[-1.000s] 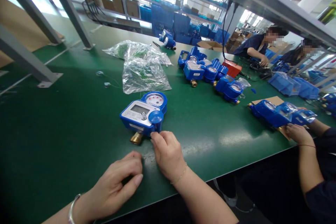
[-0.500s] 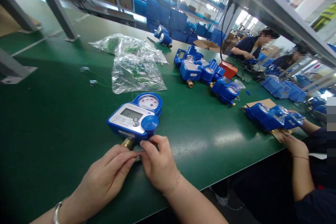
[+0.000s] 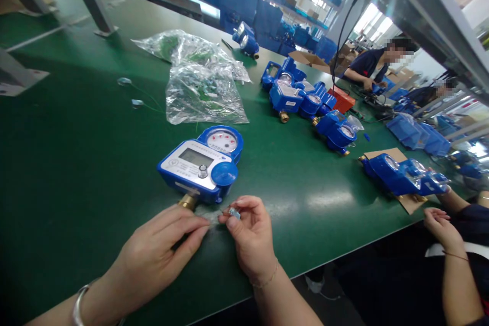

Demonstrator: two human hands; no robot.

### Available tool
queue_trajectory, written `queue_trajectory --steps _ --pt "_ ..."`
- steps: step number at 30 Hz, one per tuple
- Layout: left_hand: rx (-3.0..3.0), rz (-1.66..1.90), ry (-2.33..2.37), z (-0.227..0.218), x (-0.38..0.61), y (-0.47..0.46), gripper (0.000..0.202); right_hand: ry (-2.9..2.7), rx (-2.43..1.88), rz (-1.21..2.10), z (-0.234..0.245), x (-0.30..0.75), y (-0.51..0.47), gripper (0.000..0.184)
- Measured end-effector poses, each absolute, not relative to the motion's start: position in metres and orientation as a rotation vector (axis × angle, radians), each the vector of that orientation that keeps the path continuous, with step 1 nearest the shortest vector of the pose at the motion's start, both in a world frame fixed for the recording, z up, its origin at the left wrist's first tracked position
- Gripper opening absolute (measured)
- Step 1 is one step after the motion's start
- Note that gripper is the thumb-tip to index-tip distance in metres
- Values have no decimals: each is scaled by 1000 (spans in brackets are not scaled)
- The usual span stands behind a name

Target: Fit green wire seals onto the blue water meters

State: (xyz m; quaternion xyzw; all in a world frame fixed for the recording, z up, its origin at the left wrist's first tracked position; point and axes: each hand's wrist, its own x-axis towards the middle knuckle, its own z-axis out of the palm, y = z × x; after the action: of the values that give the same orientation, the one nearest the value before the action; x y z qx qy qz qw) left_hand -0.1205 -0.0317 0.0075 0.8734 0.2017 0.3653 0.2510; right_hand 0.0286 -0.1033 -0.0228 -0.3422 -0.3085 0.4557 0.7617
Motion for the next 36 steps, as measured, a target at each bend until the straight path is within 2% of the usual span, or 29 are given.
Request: queue_trajectory --steps 15,23,30,36 --pt "2384 968 632 10 -118 -35 8 -665 -758 1060 -20 31 -107 29" --pt "2426 962 631 9 -116 -37 11 -819 -855 944 -22 29 -111 28" --pt "2555 970 534 5 -121 -38 8 -1069 -1122 608 -19 28 -115 26" --pt "2601 971 533 5 -123 -39 10 -1084 -1151 586 -19 28 -117 26"
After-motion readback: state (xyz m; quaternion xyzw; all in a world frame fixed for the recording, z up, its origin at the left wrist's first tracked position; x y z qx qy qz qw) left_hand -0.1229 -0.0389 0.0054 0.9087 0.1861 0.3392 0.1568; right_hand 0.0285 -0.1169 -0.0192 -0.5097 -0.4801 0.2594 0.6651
